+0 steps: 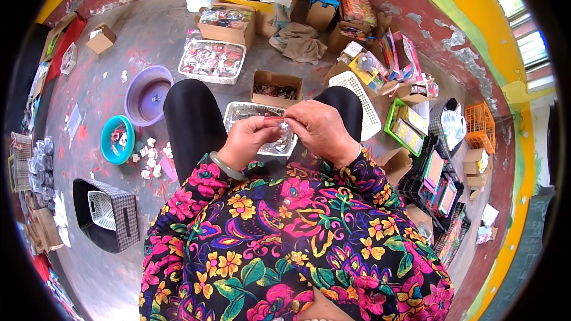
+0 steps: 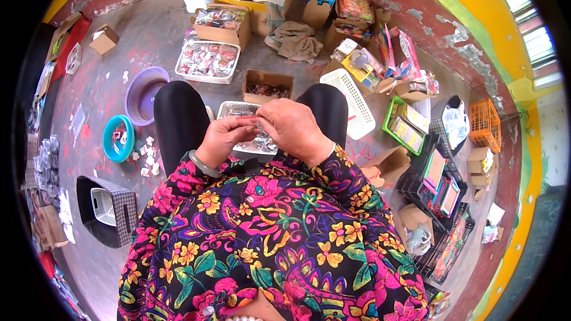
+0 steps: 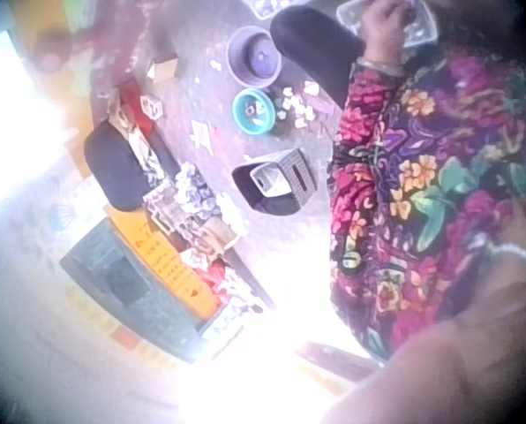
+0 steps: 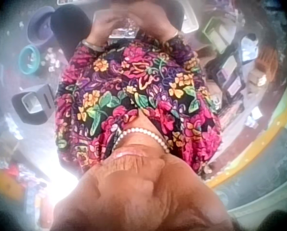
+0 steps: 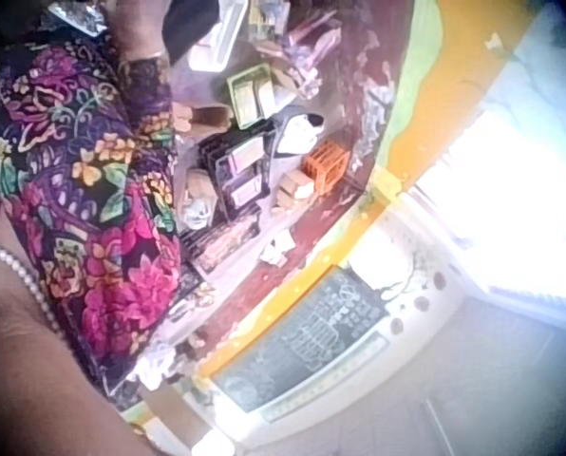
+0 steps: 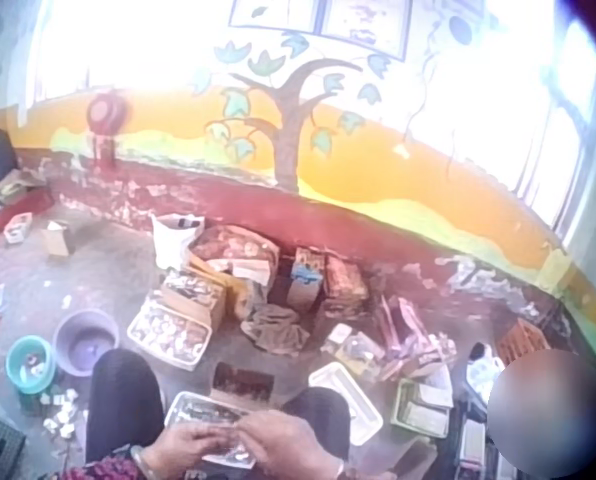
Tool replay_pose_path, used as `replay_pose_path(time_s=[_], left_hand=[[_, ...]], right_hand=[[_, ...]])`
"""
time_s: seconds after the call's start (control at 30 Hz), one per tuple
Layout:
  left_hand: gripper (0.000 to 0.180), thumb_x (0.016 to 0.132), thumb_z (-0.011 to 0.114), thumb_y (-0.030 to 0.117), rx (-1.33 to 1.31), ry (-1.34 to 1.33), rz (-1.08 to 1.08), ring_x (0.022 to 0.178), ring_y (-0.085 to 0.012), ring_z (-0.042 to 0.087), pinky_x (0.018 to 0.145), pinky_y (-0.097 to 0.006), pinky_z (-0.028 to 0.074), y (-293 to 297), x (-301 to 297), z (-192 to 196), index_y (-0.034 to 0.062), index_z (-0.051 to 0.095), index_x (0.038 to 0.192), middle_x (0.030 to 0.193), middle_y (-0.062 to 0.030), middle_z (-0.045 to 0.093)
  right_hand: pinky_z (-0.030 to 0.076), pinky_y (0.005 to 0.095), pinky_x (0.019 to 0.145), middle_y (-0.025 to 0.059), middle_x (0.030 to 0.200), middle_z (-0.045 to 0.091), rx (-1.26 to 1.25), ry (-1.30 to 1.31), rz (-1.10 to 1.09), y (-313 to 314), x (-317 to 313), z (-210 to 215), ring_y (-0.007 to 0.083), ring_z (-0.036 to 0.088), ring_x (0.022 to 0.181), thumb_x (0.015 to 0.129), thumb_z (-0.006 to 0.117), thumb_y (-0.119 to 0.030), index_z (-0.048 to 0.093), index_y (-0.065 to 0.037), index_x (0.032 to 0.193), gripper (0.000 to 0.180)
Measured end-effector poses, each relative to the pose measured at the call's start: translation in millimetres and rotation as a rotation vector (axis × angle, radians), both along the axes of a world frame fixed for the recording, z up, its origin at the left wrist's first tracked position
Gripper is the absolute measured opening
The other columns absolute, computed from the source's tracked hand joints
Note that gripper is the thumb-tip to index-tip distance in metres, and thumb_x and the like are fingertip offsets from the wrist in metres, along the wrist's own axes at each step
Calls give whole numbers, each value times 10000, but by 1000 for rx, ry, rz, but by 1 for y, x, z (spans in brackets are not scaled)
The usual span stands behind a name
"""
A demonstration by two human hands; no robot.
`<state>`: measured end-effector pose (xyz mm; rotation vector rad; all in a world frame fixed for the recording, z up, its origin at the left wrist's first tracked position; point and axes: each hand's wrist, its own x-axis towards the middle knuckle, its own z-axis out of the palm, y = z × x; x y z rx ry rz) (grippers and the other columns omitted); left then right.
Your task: The person sits on the floor and repeatedly picks small items from a white basket, places them into small clear plastic bags, and sets the filled bags into a cardboard box. The person handles items one at a time, including a red plastic ring and a small white packet.
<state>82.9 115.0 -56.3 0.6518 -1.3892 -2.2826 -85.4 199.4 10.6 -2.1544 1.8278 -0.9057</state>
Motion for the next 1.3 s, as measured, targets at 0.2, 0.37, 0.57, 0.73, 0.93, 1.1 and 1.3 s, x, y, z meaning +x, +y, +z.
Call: replay_pose_path(time_s=[0.2, 0.37, 0.57, 0.73, 0.93, 1.1, 1.3], left_hand=[[319, 945, 433, 201, 128, -2, -20, 939, -171, 600, 817, -283, 493, -4, 1, 5, -11, 513, 1170, 1025, -98, 614], [365, 961, 385, 253, 206, 68, 62, 986, -196, 581, 885, -321, 458, -3, 0, 1, -9, 487, 1196, 1084, -108, 586], [373, 966, 363, 255, 282, 145, 126, 1032, -210, 557, 909, -337, 440, -2, 2, 6, -15, 473, 1200, 1142, -119, 555], [380, 969, 353, 256, 229, 149, 150, 1040, -209, 552, 926, -334, 424, -2, 1, 7, -22, 472, 1198, 1137, -124, 556], [385, 970, 362, 243, 42, 111, 116, 1063, -176, 530, 935, -302, 407, -2, 0, -15, -41, 460, 1211, 1150, -115, 547], [400, 975, 343, 238, -215, 126, 99, 1116, -181, 494, 966, -300, 371, -2, -3, -11, -47, 444, 1236, 1201, -117, 518], [368, 973, 350, 206, -244, 132, 151, 1109, -167, 490, 963, -279, 359, -2, -3, -3, -50, 482, 1202, 1181, -120, 536]], right_hand=[[486, 336, 698, 92, 865, 620, -313, -50, -233, -6, 4, -4, 269, 594, 821, 729, 604, -56, 614, -48, 896, 168], [480, 325, 742, 73, 936, 591, -391, 157, -20, -7, 21, -4, 244, 582, 867, 682, 598, -74, 610, -25, 943, 266], [452, 354, 827, 110, 1056, 533, -277, 301, -58, -6, 30, -26, 276, 517, 1003, 678, 615, -37, 602, -9, 969, 292], [438, 346, 826, 116, 1066, 517, -276, 194, -76, -9, 25, -10, 279, 512, 984, 683, 601, -79, 580, 6, 982, 312], [477, 330, 738, 92, 979, 566, -232, 70, -50, -10, 35, -20, 261, 555, 900, 668, 626, -36, 596, -21, 947, 280], [449, 347, 745, 98, 961, 553, -281, 251, -158, -12, 35, -18, 259, 532, 910, 690, 624, -73, 593, -33, 905, 221], [413, 340, 663, 66, 807, 528, -117, 290, -250, -7, 26, -20, 231, 522, 779, 715, 609, -143, 599, -53, 863, 173]])
